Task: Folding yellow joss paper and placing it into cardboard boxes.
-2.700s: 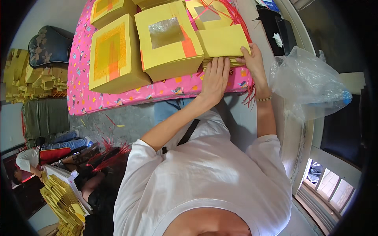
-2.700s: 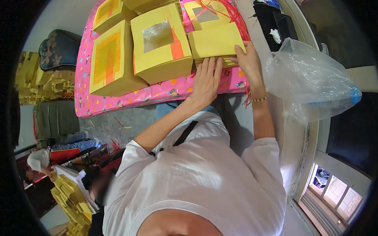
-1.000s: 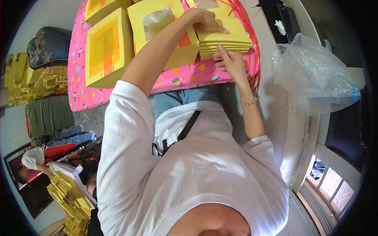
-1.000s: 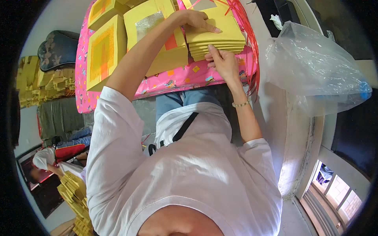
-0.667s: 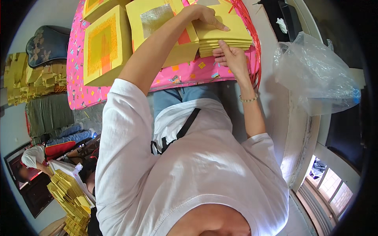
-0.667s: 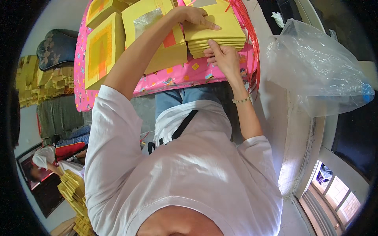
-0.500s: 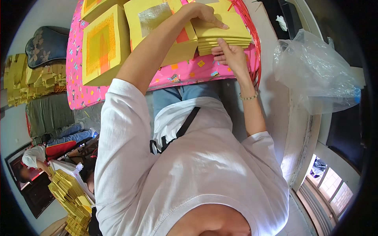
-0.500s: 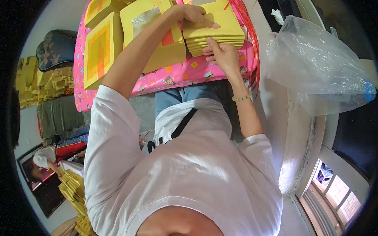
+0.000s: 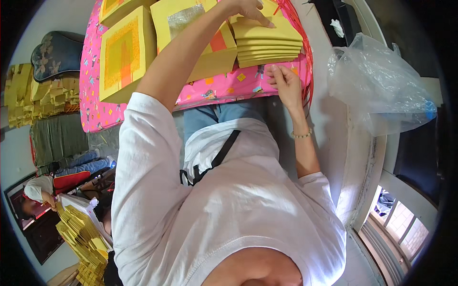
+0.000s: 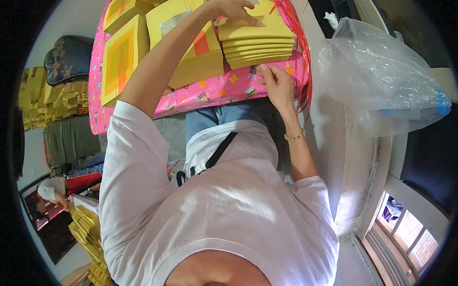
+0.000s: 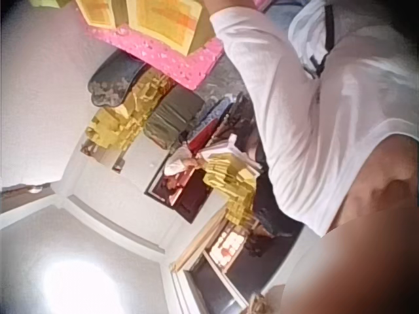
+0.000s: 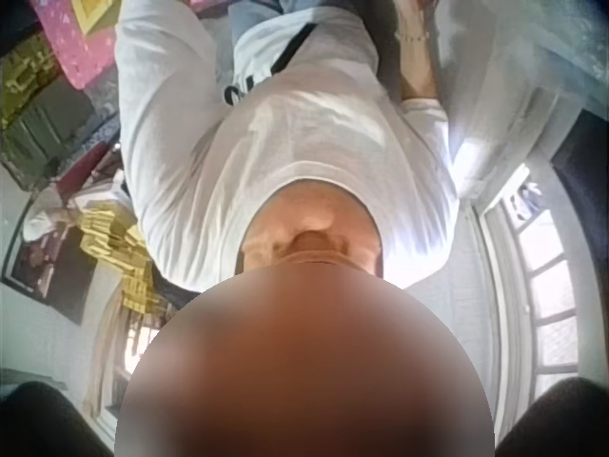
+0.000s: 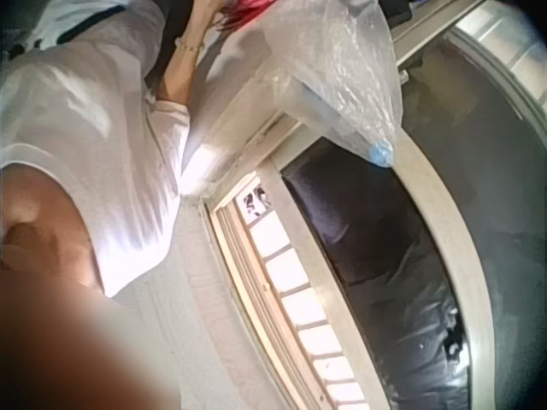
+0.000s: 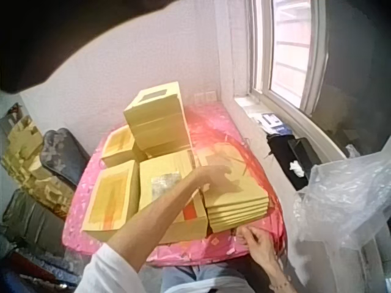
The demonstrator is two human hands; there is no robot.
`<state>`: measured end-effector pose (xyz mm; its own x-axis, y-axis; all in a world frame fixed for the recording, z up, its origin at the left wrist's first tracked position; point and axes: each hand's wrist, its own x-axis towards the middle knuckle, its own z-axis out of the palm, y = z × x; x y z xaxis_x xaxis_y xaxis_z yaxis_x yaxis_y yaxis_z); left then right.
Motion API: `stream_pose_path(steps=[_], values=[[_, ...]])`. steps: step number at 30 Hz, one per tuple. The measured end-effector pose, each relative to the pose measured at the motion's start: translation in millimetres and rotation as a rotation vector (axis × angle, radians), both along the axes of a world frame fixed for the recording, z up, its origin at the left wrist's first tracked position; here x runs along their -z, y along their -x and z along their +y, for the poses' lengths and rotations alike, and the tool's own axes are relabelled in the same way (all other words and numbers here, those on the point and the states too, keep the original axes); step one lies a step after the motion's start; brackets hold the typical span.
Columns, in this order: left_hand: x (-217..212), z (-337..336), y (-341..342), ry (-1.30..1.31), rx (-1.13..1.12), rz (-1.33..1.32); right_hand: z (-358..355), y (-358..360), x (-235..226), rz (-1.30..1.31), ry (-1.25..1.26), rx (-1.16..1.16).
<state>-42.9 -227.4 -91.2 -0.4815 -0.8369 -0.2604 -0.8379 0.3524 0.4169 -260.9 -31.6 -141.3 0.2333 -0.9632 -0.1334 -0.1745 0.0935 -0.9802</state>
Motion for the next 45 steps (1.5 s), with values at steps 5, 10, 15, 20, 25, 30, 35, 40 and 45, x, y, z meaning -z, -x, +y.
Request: stream_pose_path(steps=[5, 10, 15, 20, 25, 30, 35, 40, 45], values=[[-45.1, 26.8, 44.5, 0.129, -0.049, -0.041, 3.6, 23.3, 10.2, 0.033, -0.035, 0.069], [-50.3, 26.9, 19.9, 0.000, -0.023, 0.103, 3.7, 11.8, 8.0, 0.100, 0.049, -0.010], [-70.7, 70.2, -5.6, 0.329, -0.032, 0.398, -1.4, 2.5, -5.4, 0.018, 0.163, 0.021], [-114.3, 186.6, -61.7, 0.358, -0.225, 0.565, -4.7, -31.1, -73.8, -0.004, 0.362, -0.030], [-116.1, 265.0, -132.6, 0.509, -0.498, 0.502, 1.6, -82.5, -126.2, 0.077, 0.479, -0.224], [-97.3, 308.5, -174.4, 0.596, -0.590, 0.432, 5.5, -137.5, -141.5, 0.140, 0.633, -0.401], [-83.8, 327.4, -189.2, 0.699, -0.606, 0.211, 3.7, -178.6, -138.5, 0.233, 0.858, -0.581], [-71.5, 330.7, -198.3, 0.700, -0.625, 0.261, 1.4, -206.9, -130.8, 0.250, 1.081, -0.673], [-65.5, 328.9, -199.9, 0.700, -0.641, 0.325, -0.5, -218.6, -128.0, 0.324, 1.084, -0.714]])
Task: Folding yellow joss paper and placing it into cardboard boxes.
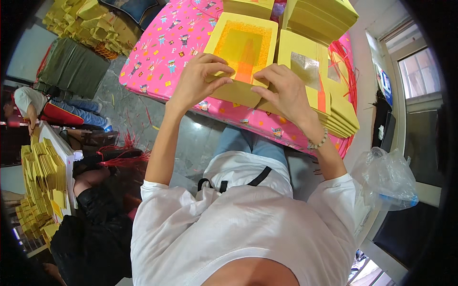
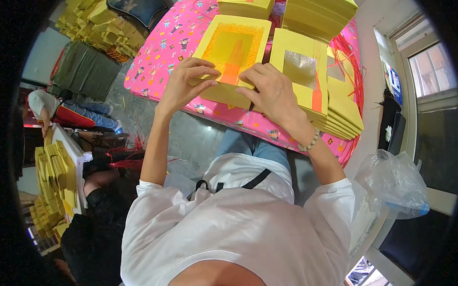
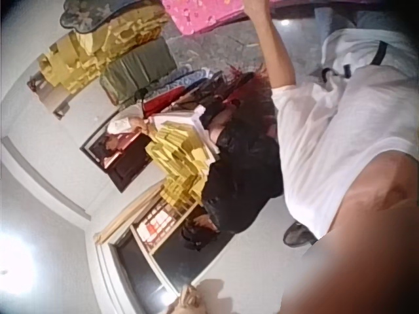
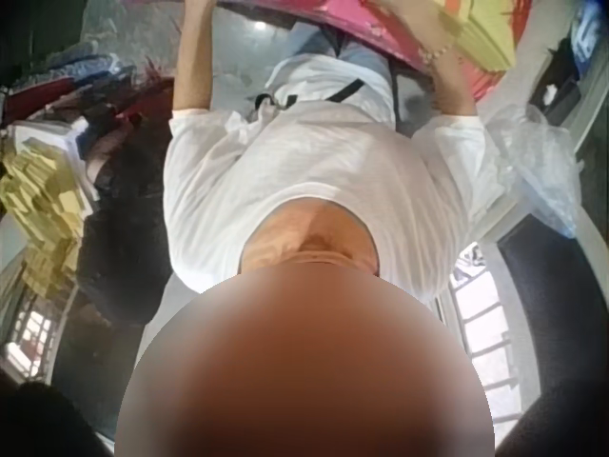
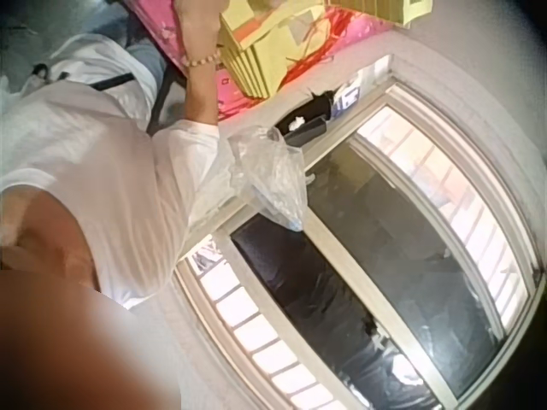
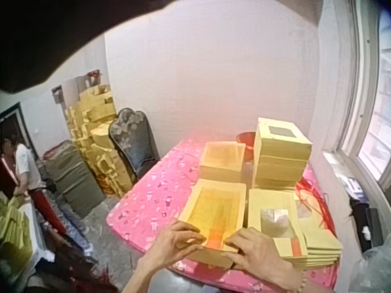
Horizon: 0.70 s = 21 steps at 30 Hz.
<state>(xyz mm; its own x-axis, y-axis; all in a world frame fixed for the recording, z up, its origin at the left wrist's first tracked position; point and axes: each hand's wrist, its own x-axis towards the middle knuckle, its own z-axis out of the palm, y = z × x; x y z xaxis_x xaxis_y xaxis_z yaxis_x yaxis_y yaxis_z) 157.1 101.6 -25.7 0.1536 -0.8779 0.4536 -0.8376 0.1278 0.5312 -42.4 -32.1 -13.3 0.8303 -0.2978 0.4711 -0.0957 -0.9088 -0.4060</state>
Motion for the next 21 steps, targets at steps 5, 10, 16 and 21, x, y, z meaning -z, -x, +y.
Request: stream_pose_path(steps=[5, 10, 16, 21], values=[[3.7, 0.8, -1.8, -0.006, -0.029, 0.027, -2.4, -4.4, -0.2, 0.008, -0.080, 0.017], [11.0, -0.7, 0.4, 0.035, -0.071, 0.055, -4.4, -6.3, -2.0, 0.031, -0.142, 0.051], [11.2, -2.8, 2.4, 0.062, -0.092, 0.073, -7.0, -6.9, -3.2, 0.074, -0.191, 0.070], [13.2, -3.5, 1.7, 0.064, -0.103, 0.066, -7.3, -8.3, -5.3, 0.082, -0.216, 0.076]])
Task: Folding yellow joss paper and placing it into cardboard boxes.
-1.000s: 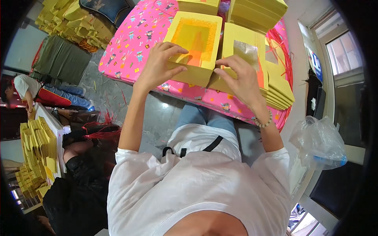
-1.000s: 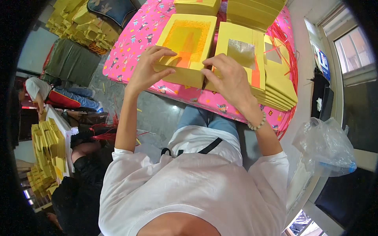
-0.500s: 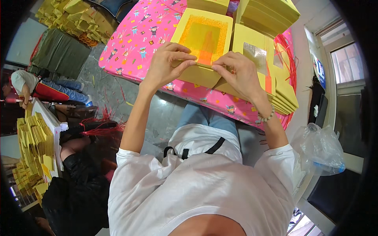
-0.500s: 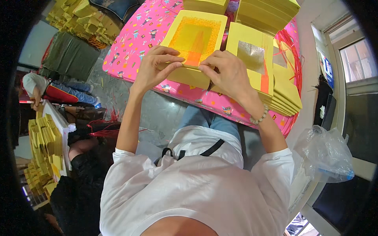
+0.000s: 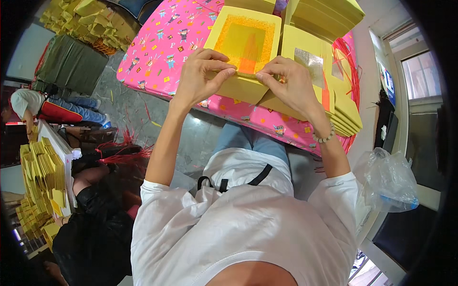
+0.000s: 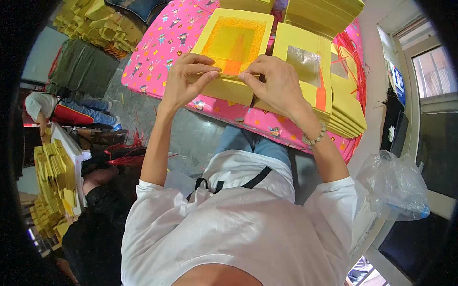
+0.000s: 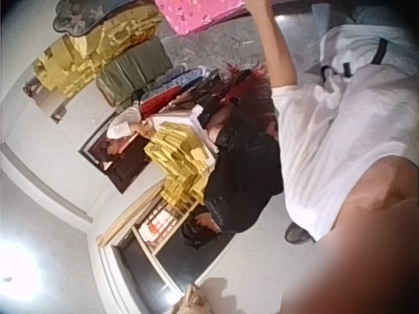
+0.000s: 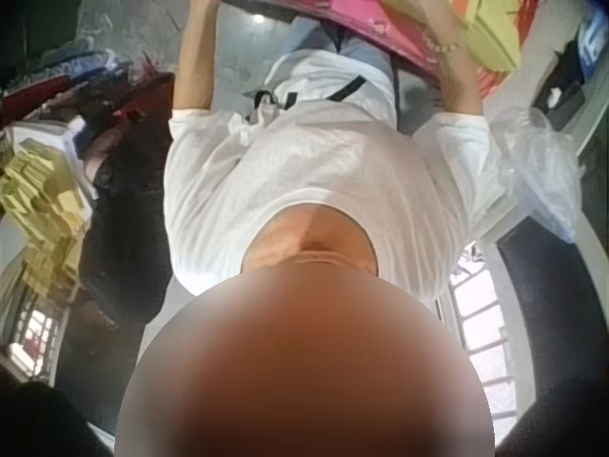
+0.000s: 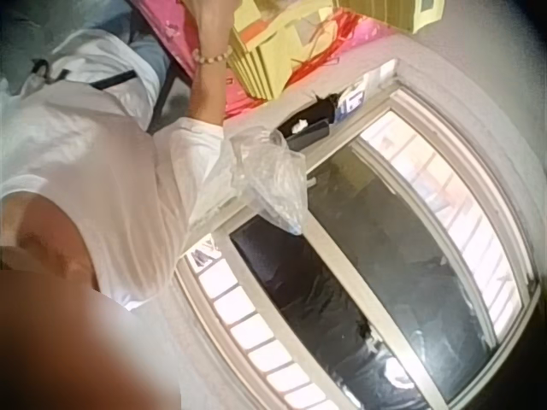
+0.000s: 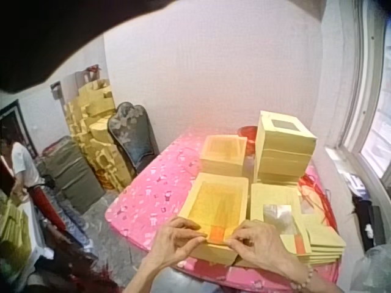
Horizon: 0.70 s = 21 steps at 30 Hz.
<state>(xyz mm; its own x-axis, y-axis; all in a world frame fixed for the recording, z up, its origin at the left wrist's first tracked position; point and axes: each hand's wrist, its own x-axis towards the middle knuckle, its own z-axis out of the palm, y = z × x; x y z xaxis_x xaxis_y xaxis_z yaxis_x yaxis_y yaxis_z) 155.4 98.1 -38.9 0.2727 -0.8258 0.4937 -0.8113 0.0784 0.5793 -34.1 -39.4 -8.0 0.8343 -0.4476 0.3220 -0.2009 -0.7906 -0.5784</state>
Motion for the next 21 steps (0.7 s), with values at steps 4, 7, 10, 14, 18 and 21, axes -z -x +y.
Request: stream_pose_path(steps=[4, 7, 10, 14, 18, 21], values=[[-0.7, -0.6, 0.5, -0.005, -0.009, 0.016, -0.9, -0.7, 0.8, 0.007, -0.016, 0.014], [-1.2, -0.7, 0.6, -0.007, -0.015, 0.012, -1.6, -0.3, -0.4, 0.022, -0.002, 0.014], [-1.2, -0.7, 0.9, -0.004, -0.018, 0.007, -1.0, 0.1, -0.5, 0.020, -0.029, 0.017], [-0.5, 0.4, 0.6, -0.010, -0.018, 0.023, 0.0, -0.4, -0.6, 0.028, -0.019, 0.019], [0.6, -1.3, 0.4, -0.010, -0.034, 0.021, 0.7, -2.4, 3.4, -0.011, 0.087, 0.010], [-8.3, -0.8, 0.5, 0.015, -0.001, -0.030, 4.0, -2.6, 4.9, -0.081, 0.257, 0.007]])
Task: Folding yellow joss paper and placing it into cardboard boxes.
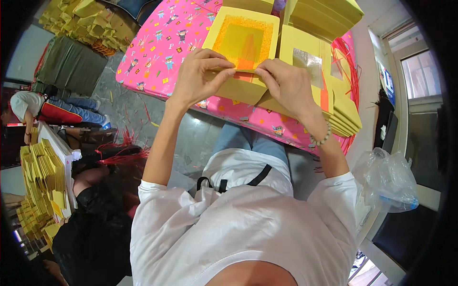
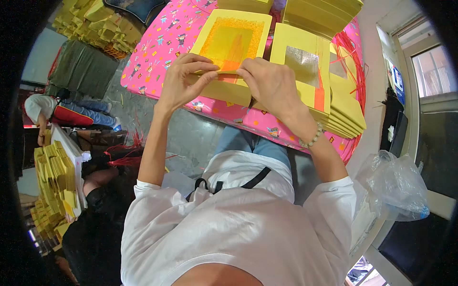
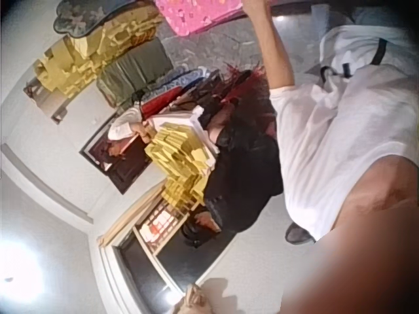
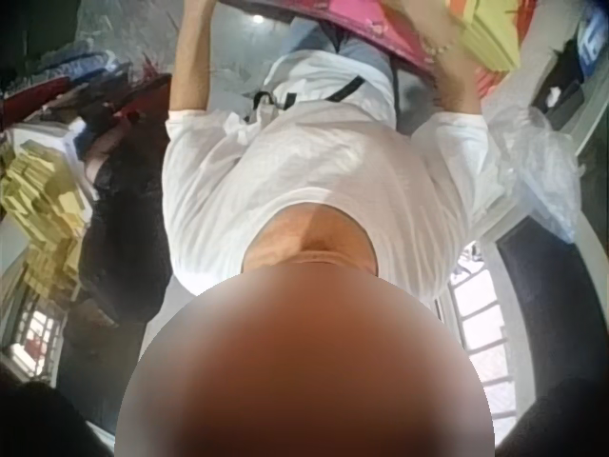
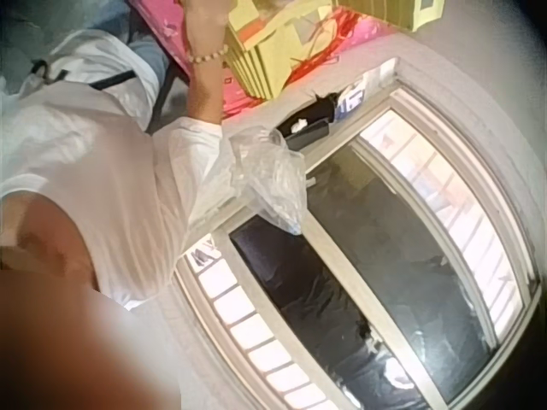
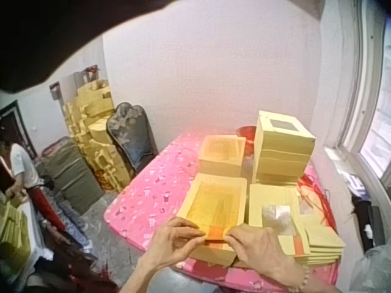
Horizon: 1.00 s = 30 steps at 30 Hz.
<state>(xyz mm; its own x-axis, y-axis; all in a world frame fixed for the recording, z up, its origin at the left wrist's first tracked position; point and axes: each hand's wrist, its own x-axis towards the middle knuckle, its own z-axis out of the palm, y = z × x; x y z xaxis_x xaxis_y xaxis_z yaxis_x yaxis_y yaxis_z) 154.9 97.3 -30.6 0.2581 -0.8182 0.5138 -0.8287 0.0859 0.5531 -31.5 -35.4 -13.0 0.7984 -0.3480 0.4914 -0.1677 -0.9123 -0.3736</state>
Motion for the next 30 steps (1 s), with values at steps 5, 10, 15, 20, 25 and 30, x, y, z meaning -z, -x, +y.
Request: stream_pose_path(steps=[5, 10, 15, 20, 25, 30], values=[[-20.3, -11.7, 2.4, -0.021, 0.008, -0.265, -2.1, -4.7, -12.0, -0.087, 0.164, 0.041], [-22.3, -29.7, -1.4, -0.011, -0.005, -0.368, -10.1, -2.4, -17.0, -0.136, -0.002, -0.005], [-28.4, -29.5, -0.6, 0.105, -0.063, -0.274, -21.2, 5.4, -18.5, -0.319, -0.256, 0.113], [-30.7, -28.2, 12.4, 0.119, 0.278, 0.659, -48.0, 2.8, -6.3, -0.298, -0.673, -0.010], [-27.1, -35.6, 16.5, 0.032, 0.392, 0.885, -50.2, -0.8, -8.9, -0.279, -0.821, -0.318], [-19.2, -49.5, 17.5, 0.046, 0.339, 0.896, -42.7, 0.3, -15.9, -0.190, -0.939, -0.296]])
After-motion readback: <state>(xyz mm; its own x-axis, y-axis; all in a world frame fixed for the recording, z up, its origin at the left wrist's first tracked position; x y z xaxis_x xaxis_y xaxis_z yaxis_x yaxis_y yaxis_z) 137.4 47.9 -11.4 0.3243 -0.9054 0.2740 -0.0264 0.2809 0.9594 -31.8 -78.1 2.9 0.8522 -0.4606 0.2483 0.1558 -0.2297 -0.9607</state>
